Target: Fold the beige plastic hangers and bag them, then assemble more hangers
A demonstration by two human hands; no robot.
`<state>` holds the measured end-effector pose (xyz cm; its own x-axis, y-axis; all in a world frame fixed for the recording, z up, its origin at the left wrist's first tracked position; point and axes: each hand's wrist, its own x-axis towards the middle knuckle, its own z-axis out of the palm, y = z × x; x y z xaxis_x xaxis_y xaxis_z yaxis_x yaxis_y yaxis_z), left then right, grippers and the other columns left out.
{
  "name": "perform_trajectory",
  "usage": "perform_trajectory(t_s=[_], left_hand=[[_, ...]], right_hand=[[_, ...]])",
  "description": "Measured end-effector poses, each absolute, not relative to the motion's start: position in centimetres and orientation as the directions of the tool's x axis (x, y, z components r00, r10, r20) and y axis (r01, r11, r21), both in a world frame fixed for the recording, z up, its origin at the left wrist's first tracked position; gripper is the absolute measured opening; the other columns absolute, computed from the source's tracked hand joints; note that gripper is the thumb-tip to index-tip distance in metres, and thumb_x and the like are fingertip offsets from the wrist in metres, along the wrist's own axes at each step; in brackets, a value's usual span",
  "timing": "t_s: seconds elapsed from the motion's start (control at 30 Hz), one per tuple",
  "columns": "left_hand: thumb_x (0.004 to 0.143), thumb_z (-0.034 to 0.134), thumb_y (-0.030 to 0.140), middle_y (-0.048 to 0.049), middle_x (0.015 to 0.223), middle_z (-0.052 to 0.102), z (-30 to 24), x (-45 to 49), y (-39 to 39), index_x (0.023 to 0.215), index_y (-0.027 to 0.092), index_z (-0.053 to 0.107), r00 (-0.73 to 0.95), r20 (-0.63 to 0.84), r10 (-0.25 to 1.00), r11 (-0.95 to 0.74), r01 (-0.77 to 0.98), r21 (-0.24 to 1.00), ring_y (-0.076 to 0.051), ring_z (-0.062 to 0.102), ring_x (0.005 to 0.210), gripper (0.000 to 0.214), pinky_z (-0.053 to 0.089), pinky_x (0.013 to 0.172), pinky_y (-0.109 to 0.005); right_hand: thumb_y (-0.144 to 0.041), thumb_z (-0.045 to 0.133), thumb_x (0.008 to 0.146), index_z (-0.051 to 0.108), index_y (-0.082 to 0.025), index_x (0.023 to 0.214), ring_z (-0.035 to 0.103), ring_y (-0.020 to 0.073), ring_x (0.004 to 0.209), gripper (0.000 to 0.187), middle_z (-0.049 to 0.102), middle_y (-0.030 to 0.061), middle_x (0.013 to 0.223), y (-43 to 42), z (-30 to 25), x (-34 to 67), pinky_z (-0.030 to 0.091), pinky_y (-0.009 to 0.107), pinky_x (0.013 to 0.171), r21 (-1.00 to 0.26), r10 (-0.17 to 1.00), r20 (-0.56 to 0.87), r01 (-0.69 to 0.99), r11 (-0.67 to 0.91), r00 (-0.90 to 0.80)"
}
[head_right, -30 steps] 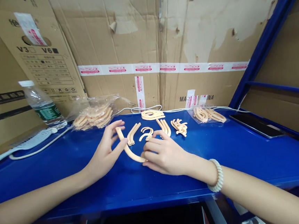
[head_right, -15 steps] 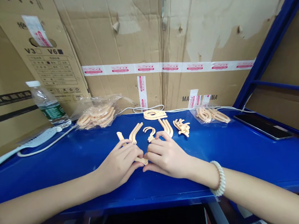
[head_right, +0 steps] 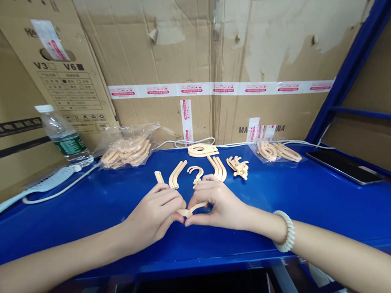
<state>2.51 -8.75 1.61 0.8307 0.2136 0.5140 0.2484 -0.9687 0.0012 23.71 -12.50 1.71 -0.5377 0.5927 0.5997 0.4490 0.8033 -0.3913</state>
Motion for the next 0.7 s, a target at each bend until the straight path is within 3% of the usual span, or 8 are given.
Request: perform_trajectory(t_s=[0.1, 0.17, 0.37, 0.53, 0.7], left_hand=[[0.095, 0.041, 0.011, -0.0017, 0.079, 0.065, 1.9, 2.3, -8.2, 0.077, 0.018, 0.055, 0.792, 0.609, 0.04, -0.95, 0.219, -0.222, -0.016, 0.058, 0.073, 0.024, 0.038, 0.078, -0.033], [0.094, 0.041, 0.007, -0.0019, 0.081, 0.067, 2.2, 2.0, -7.4, 0.078, 0.018, 0.054, 0.762, 0.645, -0.059, -0.929, 0.194, -0.314, -0.015, 0.059, 0.072, 0.023, 0.039, 0.079, -0.034], [0.096, 0.045, 0.011, -0.0001, 0.08, 0.068, 3.4, 0.6, -3.5, 0.089, 0.019, 0.054, 0.749, 0.661, 0.048, -0.979, 0.167, -0.118, -0.013, 0.063, 0.074, 0.014, 0.047, 0.09, -0.034], [0.095, 0.045, 0.015, -0.0029, 0.091, 0.068, 3.5, -0.5, -0.3, 0.1, 0.019, 0.056, 0.786, 0.579, 0.217, -0.952, 0.303, -0.054, -0.018, 0.064, 0.085, 0.013, 0.044, 0.098, -0.045], [0.091, 0.042, 0.007, -0.0064, 0.108, 0.065, 2.3, -1.0, 1.2, 0.092, 0.02, 0.062, 0.877, 0.405, 0.259, -0.961, 0.275, 0.019, -0.023, 0.055, 0.11, 0.023, 0.046, 0.095, -0.04]], right_hand=[[-0.044, 0.072, 0.081, 0.068, -0.017, 0.075, 0.051, 0.0115, 0.058, 0.028, 0.062, -0.0003, 0.065, -12.6, 2.1, 24.0, 0.039, 0.027, 0.062, -0.597, 0.738, 0.522, 0.435, 0.674, -0.427], [-0.042, 0.071, 0.081, 0.068, -0.017, 0.076, 0.055, 0.0128, 0.062, 0.026, 0.065, 0.0018, 0.071, -12.4, 2.3, 24.5, 0.041, 0.026, 0.059, -0.669, 0.794, 0.507, 0.429, 0.607, -0.334], [-0.034, 0.07, 0.083, 0.07, -0.018, 0.086, 0.064, 0.0185, 0.085, 0.016, 0.071, 0.0053, 0.089, -11.0, 2.3, 25.6, 0.047, 0.032, 0.081, -0.688, 0.826, 0.52, 0.466, 0.556, -0.217], [-0.032, 0.066, 0.086, 0.069, -0.019, 0.091, 0.064, 0.0203, 0.093, 0.014, 0.072, 0.0058, 0.096, -10.4, 1.9, 25.9, 0.047, 0.035, 0.086, -0.658, 0.829, 0.501, 0.513, 0.552, -0.249], [-0.027, 0.067, 0.087, 0.068, -0.021, 0.094, 0.061, 0.0208, 0.095, 0.01, 0.071, 0.0044, 0.094, -10.0, 1.7, 26.3, 0.045, 0.038, 0.09, -0.448, 0.706, 0.619, 0.583, 0.677, -0.344]])
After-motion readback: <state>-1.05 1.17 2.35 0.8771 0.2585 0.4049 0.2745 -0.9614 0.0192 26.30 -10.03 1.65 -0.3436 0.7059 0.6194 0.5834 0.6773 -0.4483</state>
